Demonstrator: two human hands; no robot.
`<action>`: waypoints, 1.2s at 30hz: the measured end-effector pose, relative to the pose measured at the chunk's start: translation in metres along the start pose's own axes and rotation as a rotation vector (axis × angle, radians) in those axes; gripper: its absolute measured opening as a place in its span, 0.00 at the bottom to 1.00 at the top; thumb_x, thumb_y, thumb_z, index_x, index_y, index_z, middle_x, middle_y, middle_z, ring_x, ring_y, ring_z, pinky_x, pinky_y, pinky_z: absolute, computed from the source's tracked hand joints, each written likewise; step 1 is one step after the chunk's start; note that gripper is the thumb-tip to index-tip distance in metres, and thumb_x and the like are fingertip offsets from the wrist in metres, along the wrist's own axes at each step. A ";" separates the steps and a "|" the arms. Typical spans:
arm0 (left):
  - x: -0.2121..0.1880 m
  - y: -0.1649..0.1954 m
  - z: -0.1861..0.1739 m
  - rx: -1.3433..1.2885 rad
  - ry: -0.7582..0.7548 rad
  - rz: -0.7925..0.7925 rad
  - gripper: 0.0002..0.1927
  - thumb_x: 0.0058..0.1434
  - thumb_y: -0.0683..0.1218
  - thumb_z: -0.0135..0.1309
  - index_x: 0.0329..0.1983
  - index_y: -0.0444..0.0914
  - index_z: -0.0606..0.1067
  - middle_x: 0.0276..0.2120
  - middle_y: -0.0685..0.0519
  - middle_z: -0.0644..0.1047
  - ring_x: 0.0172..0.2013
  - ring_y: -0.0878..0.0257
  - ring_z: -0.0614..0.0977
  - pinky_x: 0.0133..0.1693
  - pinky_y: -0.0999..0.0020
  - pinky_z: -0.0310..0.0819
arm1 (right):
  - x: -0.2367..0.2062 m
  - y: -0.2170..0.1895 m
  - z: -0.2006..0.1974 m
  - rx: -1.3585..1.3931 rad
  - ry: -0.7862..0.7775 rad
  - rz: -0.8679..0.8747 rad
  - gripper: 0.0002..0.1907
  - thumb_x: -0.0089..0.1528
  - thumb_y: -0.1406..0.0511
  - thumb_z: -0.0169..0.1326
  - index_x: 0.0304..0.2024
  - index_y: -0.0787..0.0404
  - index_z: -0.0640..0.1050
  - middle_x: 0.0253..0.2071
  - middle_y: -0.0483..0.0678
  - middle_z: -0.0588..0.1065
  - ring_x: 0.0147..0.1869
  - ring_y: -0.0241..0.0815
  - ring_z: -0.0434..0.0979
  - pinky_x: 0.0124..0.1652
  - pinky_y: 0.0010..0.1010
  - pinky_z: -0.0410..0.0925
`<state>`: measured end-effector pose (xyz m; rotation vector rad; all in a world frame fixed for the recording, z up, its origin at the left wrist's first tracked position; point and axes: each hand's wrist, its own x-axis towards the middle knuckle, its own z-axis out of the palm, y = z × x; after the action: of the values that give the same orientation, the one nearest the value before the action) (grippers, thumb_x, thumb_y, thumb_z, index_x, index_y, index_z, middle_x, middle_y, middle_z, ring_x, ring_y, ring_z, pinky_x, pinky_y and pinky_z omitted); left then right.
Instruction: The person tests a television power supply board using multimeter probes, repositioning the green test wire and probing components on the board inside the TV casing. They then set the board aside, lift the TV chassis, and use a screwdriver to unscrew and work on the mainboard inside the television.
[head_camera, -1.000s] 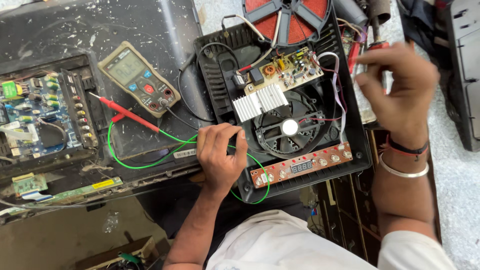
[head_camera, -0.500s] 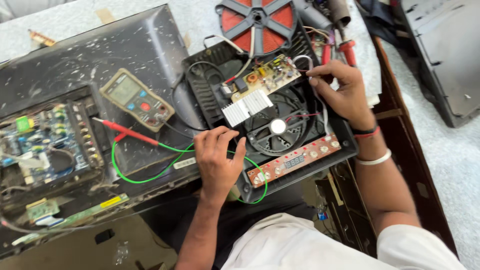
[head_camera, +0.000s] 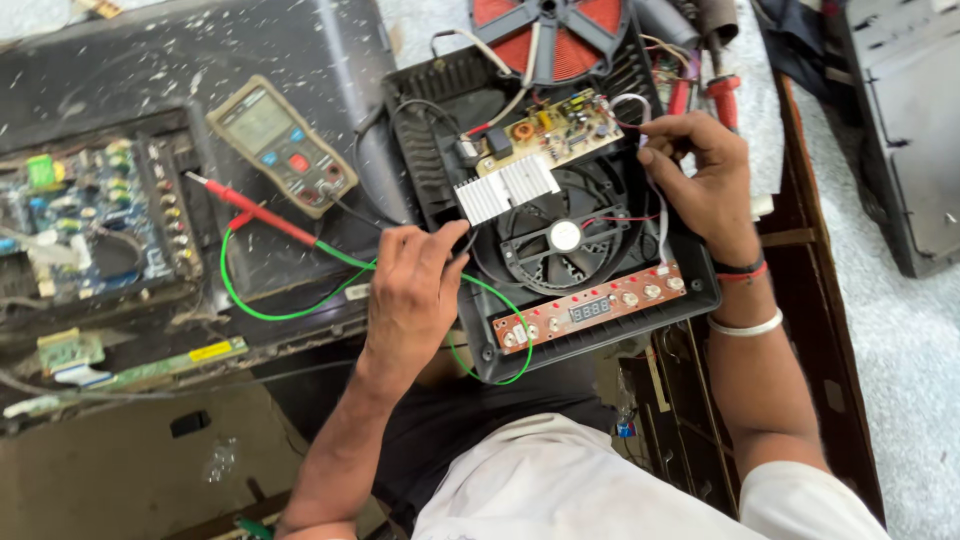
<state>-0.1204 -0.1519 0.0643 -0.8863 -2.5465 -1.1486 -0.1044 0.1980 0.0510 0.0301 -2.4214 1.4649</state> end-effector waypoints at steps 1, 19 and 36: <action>0.001 -0.001 -0.003 0.020 0.069 -0.007 0.15 0.61 0.39 0.64 0.51 0.36 0.79 0.38 0.50 0.77 0.45 0.49 0.76 0.48 0.56 0.72 | 0.000 0.000 0.000 0.004 -0.001 -0.009 0.11 0.67 0.77 0.60 0.51 0.67 0.79 0.39 0.40 0.75 0.42 0.27 0.72 0.45 0.20 0.66; 0.000 -0.011 -0.023 0.021 0.066 -0.016 0.07 0.56 0.41 0.66 0.34 0.39 0.78 0.32 0.53 0.77 0.37 0.53 0.77 0.43 0.57 0.70 | 0.054 -0.126 -0.002 -0.522 -0.373 -0.655 0.11 0.57 0.72 0.66 0.42 0.67 0.81 0.39 0.55 0.79 0.41 0.52 0.76 0.42 0.40 0.68; -0.005 -0.014 -0.014 0.072 0.073 0.016 0.08 0.55 0.40 0.66 0.34 0.39 0.77 0.33 0.55 0.77 0.38 0.55 0.77 0.45 0.57 0.69 | 0.066 -0.076 0.064 -0.676 -0.660 -0.599 0.42 0.54 0.57 0.68 0.68 0.58 0.68 0.53 0.49 0.77 0.63 0.54 0.71 0.60 0.48 0.59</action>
<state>-0.1257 -0.1712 0.0636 -0.8306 -2.5002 -1.0578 -0.1705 0.1152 0.1071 1.1181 -2.8800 0.3582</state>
